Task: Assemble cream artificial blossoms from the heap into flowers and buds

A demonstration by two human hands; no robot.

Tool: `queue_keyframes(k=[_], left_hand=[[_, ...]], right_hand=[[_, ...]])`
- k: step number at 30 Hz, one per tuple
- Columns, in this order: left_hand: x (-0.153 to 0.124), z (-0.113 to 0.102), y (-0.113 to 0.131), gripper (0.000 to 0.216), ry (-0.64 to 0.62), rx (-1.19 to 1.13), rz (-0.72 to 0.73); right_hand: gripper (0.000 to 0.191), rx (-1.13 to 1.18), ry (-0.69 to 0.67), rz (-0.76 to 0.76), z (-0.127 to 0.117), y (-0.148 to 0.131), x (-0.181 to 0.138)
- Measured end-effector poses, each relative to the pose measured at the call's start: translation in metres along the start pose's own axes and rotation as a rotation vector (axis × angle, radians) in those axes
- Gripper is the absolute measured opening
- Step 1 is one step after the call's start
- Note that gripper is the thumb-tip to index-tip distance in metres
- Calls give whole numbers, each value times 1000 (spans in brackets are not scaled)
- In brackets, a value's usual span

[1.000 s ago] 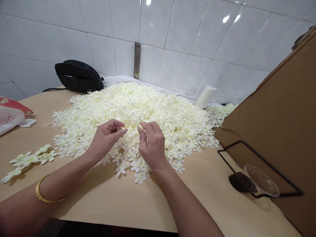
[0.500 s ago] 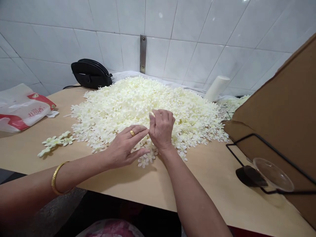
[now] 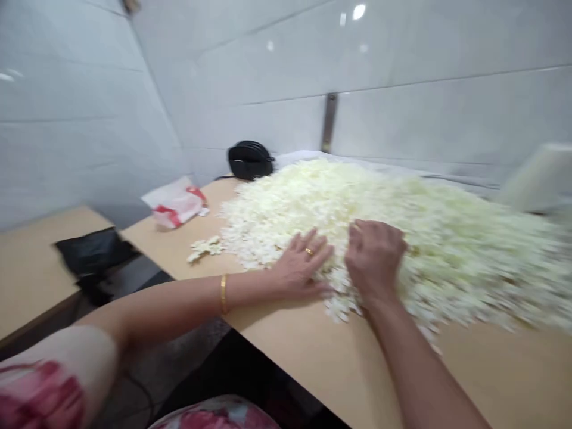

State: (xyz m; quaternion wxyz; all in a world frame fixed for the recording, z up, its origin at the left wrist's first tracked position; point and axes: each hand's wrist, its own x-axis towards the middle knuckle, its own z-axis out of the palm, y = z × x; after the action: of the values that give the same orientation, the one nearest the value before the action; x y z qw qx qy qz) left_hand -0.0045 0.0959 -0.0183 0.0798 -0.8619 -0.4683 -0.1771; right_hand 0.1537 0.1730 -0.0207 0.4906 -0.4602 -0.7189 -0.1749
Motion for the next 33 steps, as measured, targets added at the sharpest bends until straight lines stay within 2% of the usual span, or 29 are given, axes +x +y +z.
queue_keyframes(k=[4, 7, 9, 11, 12, 14, 18, 20, 24, 33], left_hand=[[-10, -11, 3, 75, 34, 51, 34], [-23, -24, 2, 74, 109, 25, 35], [-35, -33, -6, 65, 177, 3, 32], [-51, -41, -20, 46, 224, 2, -1], [-60, -46, -30, 35, 226, 11, -51], [-80, -54, -52, 24, 263, 60, -266], [-123, -69, -97, 42, 323, 110, -495], [-140, -72, -114, 48, 286, 100, -530], [-158, -65, -125, 33, 179, 42, -511], [-159, -58, -125, 30, 162, 30, -525]], right_hand=[[31, 5, 82, 4, 22, 13, -5], [32, 8, 107, 9, 24, 13, -7], [34, -6, 129, -4, 21, 10, -7], [35, -26, 152, -12, 18, 6, -6], [36, -33, 159, -13, 16, 3, -5], [38, -46, 152, -11, 11, -3, -4], [40, -36, 57, 26, 1, -15, -3], [38, -14, 13, 46, -2, -20, -3], [37, -3, -35, 80, -4, -21, -4], [32, 73, -91, 66, -2, -18, -4]])
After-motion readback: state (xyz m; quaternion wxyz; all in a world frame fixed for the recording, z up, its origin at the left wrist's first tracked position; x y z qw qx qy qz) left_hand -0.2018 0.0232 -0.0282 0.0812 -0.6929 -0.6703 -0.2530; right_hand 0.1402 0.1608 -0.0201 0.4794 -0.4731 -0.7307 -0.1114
